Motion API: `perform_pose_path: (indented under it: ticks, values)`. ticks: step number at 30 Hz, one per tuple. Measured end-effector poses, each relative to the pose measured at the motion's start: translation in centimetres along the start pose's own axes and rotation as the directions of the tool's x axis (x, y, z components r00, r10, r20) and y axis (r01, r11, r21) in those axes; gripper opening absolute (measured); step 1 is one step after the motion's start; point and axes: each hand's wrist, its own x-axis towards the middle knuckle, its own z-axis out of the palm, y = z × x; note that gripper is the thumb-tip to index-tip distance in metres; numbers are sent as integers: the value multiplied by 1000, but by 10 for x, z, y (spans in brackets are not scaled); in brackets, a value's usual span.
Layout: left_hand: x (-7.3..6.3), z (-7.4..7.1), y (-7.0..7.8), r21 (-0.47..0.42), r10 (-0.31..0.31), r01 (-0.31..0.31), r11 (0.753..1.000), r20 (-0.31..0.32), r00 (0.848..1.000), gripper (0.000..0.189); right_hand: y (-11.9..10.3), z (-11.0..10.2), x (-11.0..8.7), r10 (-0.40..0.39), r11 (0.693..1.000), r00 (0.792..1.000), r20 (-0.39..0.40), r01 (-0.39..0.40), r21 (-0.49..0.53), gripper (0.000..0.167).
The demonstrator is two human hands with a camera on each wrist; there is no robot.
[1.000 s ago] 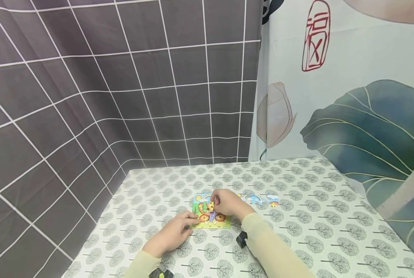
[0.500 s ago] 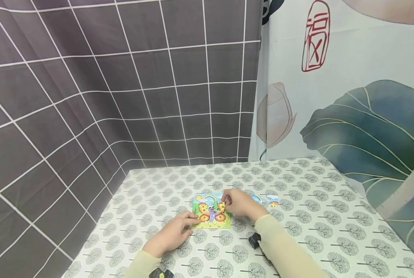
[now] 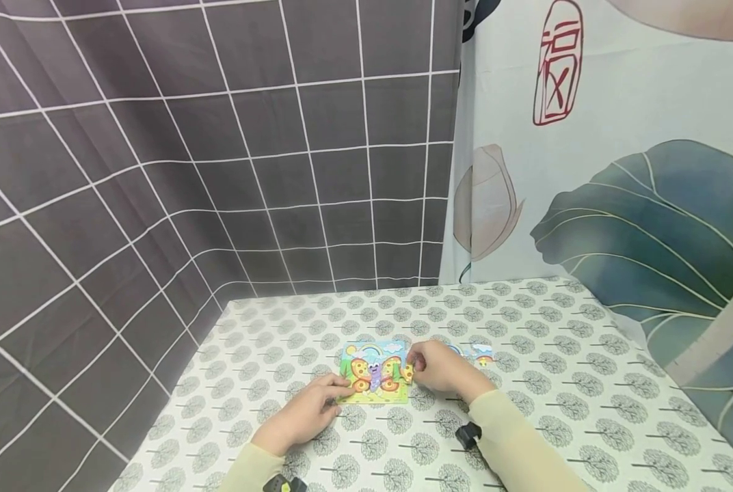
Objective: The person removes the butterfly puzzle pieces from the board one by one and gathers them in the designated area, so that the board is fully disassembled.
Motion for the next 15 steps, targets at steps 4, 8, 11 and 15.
perform_pose_path:
  ticks: [4,8,11,15]
  values:
    - [0,-1,1,2,-7,7,1000,5,1000,46,3,-5,-6,-2,1000,1000,9,2,3,26]
    - [0,-2,2,-2,1,-1,1000,3,1000,46,7,-11,-11,-3,1000,1000,29,2,16,25]
    - [-1,-2,2,-1,4,-4,1000,3,1000,45,10,-16,-14,17,999,998,61,-20,44,24]
    - [-1,0,0,-1,1,-1,1000,6,1000,45,14,-21,-17,48,994,993,103,-58,88,24]
